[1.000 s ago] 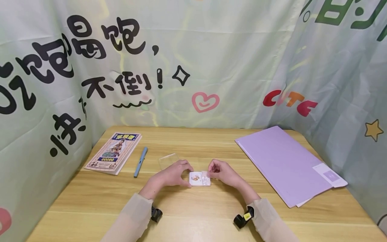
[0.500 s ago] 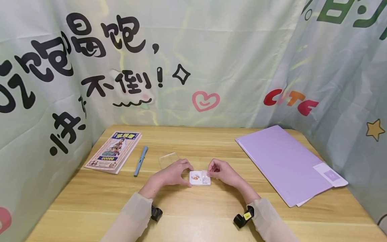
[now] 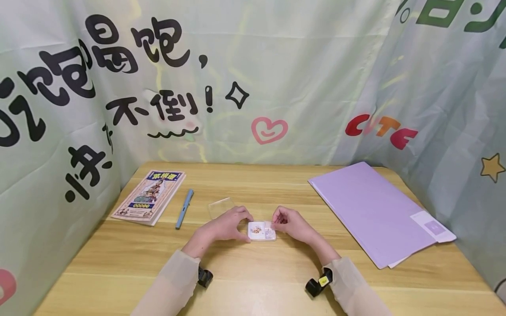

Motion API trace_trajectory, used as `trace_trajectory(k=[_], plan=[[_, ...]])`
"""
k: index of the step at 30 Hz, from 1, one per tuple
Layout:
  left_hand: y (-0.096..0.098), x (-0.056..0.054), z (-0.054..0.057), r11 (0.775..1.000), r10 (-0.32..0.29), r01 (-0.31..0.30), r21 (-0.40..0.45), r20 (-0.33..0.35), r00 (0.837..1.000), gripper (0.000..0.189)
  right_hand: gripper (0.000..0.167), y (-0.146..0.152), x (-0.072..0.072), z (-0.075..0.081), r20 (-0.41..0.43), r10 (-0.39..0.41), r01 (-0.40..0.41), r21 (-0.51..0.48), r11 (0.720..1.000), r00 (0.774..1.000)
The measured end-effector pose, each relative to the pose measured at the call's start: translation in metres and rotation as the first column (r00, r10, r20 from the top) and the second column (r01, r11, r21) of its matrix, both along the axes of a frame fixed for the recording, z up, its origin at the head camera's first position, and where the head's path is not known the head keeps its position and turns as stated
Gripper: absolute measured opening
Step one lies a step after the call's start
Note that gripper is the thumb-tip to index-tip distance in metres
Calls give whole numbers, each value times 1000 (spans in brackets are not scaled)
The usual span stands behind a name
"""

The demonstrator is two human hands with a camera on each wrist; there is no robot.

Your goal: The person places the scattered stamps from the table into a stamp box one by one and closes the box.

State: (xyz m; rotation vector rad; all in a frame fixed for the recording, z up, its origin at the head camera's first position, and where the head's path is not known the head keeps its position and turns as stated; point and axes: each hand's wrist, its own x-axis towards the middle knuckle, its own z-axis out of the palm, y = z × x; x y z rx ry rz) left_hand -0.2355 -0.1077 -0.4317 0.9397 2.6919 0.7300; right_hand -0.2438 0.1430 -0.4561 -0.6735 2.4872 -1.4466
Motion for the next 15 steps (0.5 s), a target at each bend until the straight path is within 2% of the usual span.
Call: trace_trajectory(k=[15], plan=[[0, 0, 0, 1000, 4, -4, 0, 7, 1000, 53, 12, -2, 2, 2, -24, 25, -25, 16, 1000, 999]])
